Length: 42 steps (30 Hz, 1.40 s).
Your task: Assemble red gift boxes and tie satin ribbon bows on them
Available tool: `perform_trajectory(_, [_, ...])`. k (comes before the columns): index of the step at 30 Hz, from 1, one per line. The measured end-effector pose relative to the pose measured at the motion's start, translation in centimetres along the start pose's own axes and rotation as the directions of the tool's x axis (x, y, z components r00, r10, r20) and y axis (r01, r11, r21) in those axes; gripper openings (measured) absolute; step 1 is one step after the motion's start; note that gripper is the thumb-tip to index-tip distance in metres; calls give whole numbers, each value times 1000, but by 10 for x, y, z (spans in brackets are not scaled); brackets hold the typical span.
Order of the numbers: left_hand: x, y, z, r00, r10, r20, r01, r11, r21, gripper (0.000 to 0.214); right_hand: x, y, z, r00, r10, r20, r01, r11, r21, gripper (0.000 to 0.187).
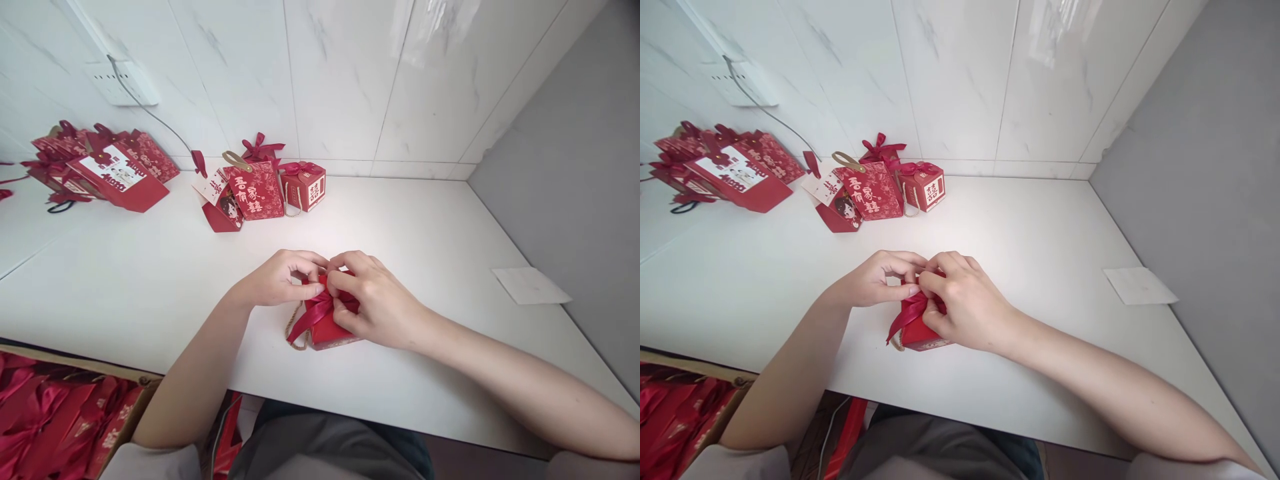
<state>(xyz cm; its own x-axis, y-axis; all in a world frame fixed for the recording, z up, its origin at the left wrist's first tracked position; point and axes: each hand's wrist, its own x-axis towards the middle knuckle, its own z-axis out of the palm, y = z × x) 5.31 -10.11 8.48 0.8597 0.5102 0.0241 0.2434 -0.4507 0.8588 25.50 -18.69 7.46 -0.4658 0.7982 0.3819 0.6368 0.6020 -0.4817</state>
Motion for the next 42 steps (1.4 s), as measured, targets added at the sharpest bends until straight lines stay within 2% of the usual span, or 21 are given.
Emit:
perform_trajectory(4, [-1, 1, 0, 1000, -29, 2, 29, 999, -25, 16, 1, -1, -1, 1000, 8, 16, -7, 1000, -9, 6])
perform_trajectory(12, [-2, 4, 2, 995, -86, -55, 88, 995, 43, 20, 4, 0, 2, 1000, -14, 15, 14, 999, -32, 9])
perform_trajectory(18, [-6, -3, -10, 995, -26, -97, 21, 998, -55, 23, 6, 4, -6, 999, -39, -11, 39, 999, -32, 10])
perform_trajectory(21, [-7, -5, -17, 995, -38, -87, 30, 996, -90, 35, 7, 11, -20, 1000, 10, -23, -8, 995, 95, 17])
perform_trajectory(24, [-8, -5, -18, 999, -37, -35, 34, 995, -99, 34, 8, 20, -36, 990, 140, -9, -136, 973, 184, 22])
perform_trajectory(27, [-8, -3, -16, 999, -49, 6, 50, 997, -55, 28, 6, 30, -50, 929, 344, 139, -361, 923, 130, 39])
perform_trajectory(29, [-7, -2, -15, 998, -58, 15, 58, 997, -50, 28, 3, 34, -57, 840, 422, 342, -479, 873, 98, 51])
perform_trajectory(31, [-6, -3, -13, 998, -51, 29, 53, 995, -79, 28, 2, 35, -62, 730, 411, 546, -541, 835, 94, 58])
perform_trajectory(33, [-5, -4, -12, 998, -32, 48, 38, 991, -130, 27, 1, 34, -64, 646, 359, 674, -566, 818, 107, 59])
perform_trajectory(35, [-4, -6, -11, 998, -13, 58, 23, 983, -184, 29, 2, 33, -65, 613, 267, 744, -550, 820, 160, 52])
perform_trajectory(38, [-3, -8, -10, 999, 7, 54, 6, 971, -240, 32, 3, 37, -66, 600, 107, 793, -511, 814, 277, 38])
perform_trajectory(42, [-2, -8, -10, 999, 18, 40, -9, 977, -213, 31, 4, 44, -70, 573, 72, 816, -523, 799, 297, 31])
